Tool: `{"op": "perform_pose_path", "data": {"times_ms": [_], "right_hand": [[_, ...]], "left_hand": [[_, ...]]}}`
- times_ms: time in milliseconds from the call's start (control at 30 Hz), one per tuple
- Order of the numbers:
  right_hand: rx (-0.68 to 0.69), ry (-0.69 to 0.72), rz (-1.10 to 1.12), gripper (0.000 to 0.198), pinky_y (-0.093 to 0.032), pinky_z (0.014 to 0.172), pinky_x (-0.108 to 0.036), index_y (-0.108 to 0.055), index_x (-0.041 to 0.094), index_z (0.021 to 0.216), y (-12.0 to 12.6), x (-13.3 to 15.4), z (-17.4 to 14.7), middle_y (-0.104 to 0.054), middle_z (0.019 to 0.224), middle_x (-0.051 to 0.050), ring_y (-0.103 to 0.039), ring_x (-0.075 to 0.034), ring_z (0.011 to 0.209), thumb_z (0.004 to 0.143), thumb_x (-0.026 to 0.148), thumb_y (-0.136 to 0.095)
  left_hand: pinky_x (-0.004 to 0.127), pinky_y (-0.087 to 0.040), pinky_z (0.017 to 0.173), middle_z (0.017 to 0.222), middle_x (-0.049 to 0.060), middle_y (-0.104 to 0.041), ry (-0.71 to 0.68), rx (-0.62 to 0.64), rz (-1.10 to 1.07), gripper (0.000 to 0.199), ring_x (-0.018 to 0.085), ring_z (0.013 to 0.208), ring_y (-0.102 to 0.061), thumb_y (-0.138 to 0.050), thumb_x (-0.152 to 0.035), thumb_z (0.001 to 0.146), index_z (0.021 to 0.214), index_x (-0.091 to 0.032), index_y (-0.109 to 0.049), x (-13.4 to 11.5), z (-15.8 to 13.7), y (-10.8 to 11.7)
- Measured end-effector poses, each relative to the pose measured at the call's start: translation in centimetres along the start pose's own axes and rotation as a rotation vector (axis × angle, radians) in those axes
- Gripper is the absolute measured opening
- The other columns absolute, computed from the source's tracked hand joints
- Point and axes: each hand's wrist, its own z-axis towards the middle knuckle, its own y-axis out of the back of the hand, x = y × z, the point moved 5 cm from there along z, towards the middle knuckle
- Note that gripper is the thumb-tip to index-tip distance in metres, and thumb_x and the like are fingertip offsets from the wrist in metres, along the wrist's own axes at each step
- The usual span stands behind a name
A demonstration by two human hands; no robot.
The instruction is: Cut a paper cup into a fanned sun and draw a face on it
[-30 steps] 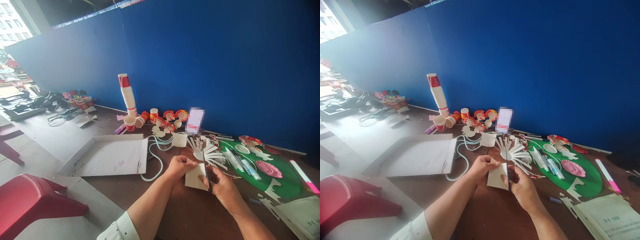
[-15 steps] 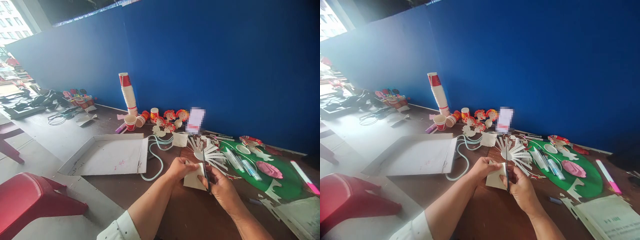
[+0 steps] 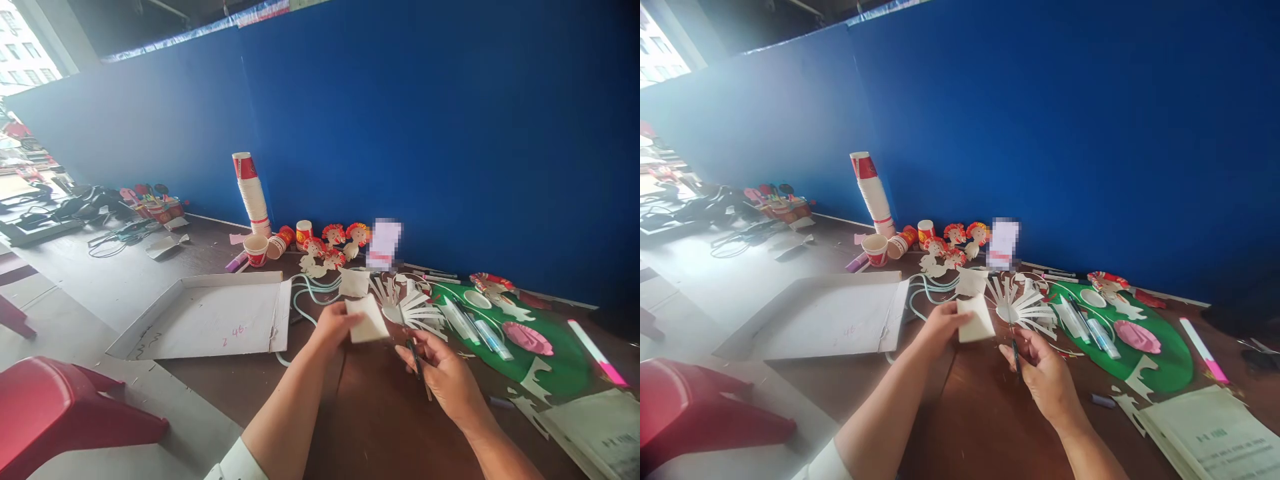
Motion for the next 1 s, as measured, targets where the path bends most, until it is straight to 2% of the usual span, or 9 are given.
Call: {"op": "perform_pose_path", "data": {"times_ms": [67, 133, 200, 300, 467, 600, 733, 900, 1000], "right_hand": [[0.067, -0.008, -0.079, 0.038, -0.044, 0.061, -0.026, -0.061, 0.025, 0.106, -0.2, -0.3, -0.2, -0.062, 0.06, 0.006, -0.058, -0.015, 0.059, 0.071, 0.037, -0.071], [0.14, -0.003, -0.189, 0.028, -0.041, 0.056, -0.025, -0.063, 0.025, 0.094, -0.7, -0.4, -0.5, -0.063, 0.06, 0.005, -0.058, -0.015, 0.058, 0.069, 0.035, -0.072], [0.19, 0.025, -0.306, 0.018, -0.04, 0.054, -0.025, -0.065, 0.026, 0.083, -1.3, -0.1, -1.0, -0.067, 0.063, 0.004, -0.059, -0.016, 0.058, 0.068, 0.034, -0.072], [0.226, 0.076, -0.436, 0.012, -0.042, 0.058, -0.026, -0.068, 0.029, 0.083, -2.1, 0.7, -1.5, -0.069, 0.07, 0.003, -0.063, -0.018, 0.064, 0.071, 0.032, -0.066], [0.226, 0.135, -0.623, 0.021, -0.045, 0.071, -0.028, -0.072, 0.029, 0.088, -2.1, 1.5, -1.7, -0.069, 0.088, -0.002, -0.065, -0.021, 0.08, 0.072, 0.025, -0.059], [0.244, 0.146, -0.728, 0.027, -0.045, 0.071, -0.026, -0.073, 0.03, 0.093, -1.8, 1.6, -1.9, -0.068, 0.093, -0.002, -0.065, -0.019, 0.081, 0.073, 0.024, -0.056], [0.321, 0.171, -0.678, 0.035, -0.047, 0.078, -0.025, -0.072, 0.032, 0.103, -1.8, 1.7, -2.5, -0.068, 0.098, -0.002, -0.065, -0.02, 0.089, 0.072, 0.023, -0.058], [0.411, 0.169, -0.538, 0.049, -0.043, 0.094, -0.028, -0.066, 0.03, 0.118, -1.9, 2.1, -3.1, -0.062, 0.114, -0.004, -0.057, -0.022, 0.108, 0.069, 0.027, -0.065], [0.385, 0.131, -0.397, 0.035, -0.045, 0.092, -0.029, -0.07, 0.027, 0.109, -2.1, 2.0, -2.7, -0.065, 0.108, -0.004, -0.06, -0.021, 0.102, 0.075, 0.032, -0.062]], "left_hand": [[0.023, -0.043, 0.059, 0.075, 0.005, -0.066, -0.101, -0.222, -0.081, 0.039, 0.013, 0.062, -0.057, -0.075, -0.039, 0.061, 0.088, -0.012, -0.068, -0.8, 0.3, 1.6], [0.022, -0.042, 0.058, 0.075, 0.003, -0.065, -0.178, -0.302, -0.121, 0.036, 0.012, 0.062, -0.055, -0.071, -0.041, 0.066, 0.089, -0.013, -0.068, -1.3, 0.2, 2.2], [0.021, -0.041, 0.057, 0.074, 0.002, -0.064, -0.201, -0.298, -0.112, 0.035, 0.011, 0.063, -0.054, -0.069, -0.042, 0.068, 0.088, -0.014, -0.068, -1.4, 0.1, 2.1], [0.02, -0.038, 0.053, 0.069, 0.001, -0.06, -0.173, -0.276, -0.065, 0.035, 0.009, 0.057, -0.049, -0.068, -0.044, 0.069, 0.084, -0.012, -0.067, -1.1, 0.1, 1.5], [0.021, -0.037, 0.052, 0.071, 0.002, -0.059, -0.148, -0.243, -0.071, 0.04, 0.01, 0.058, -0.05, -0.068, -0.047, 0.069, 0.088, -0.012, -0.066, -0.5, 0.4, 1.1], [0.022, -0.037, 0.053, 0.072, 0.003, -0.06, -0.151, -0.204, -0.01, 0.042, 0.011, 0.058, -0.049, -0.069, -0.051, 0.069, 0.084, -0.012, -0.066, -0.1, 0.8, 0.9], [0.022, -0.033, 0.051, 0.065, 0.001, -0.057, -0.161, -0.136, 0.186, 0.038, 0.01, 0.056, -0.046, -0.065, -0.05, 0.072, 0.075, -0.013, -0.065, 0.0, 0.7, 0.3], [0.021, -0.032, 0.052, 0.061, 0.0, -0.055, -0.221, -0.131, 0.389, 0.027, 0.011, 0.058, -0.047, -0.063, -0.041, 0.075, 0.07, -0.014, -0.063, -0.2, 0.4, 0.1], [0.021, -0.037, 0.055, 0.066, 0.001, -0.06, -0.182, -0.13, 0.324, 0.021, 0.013, 0.062, -0.053, -0.068, -0.035, 0.07, 0.073, -0.014, -0.064, 0.1, 0.5, 0.2]]}}
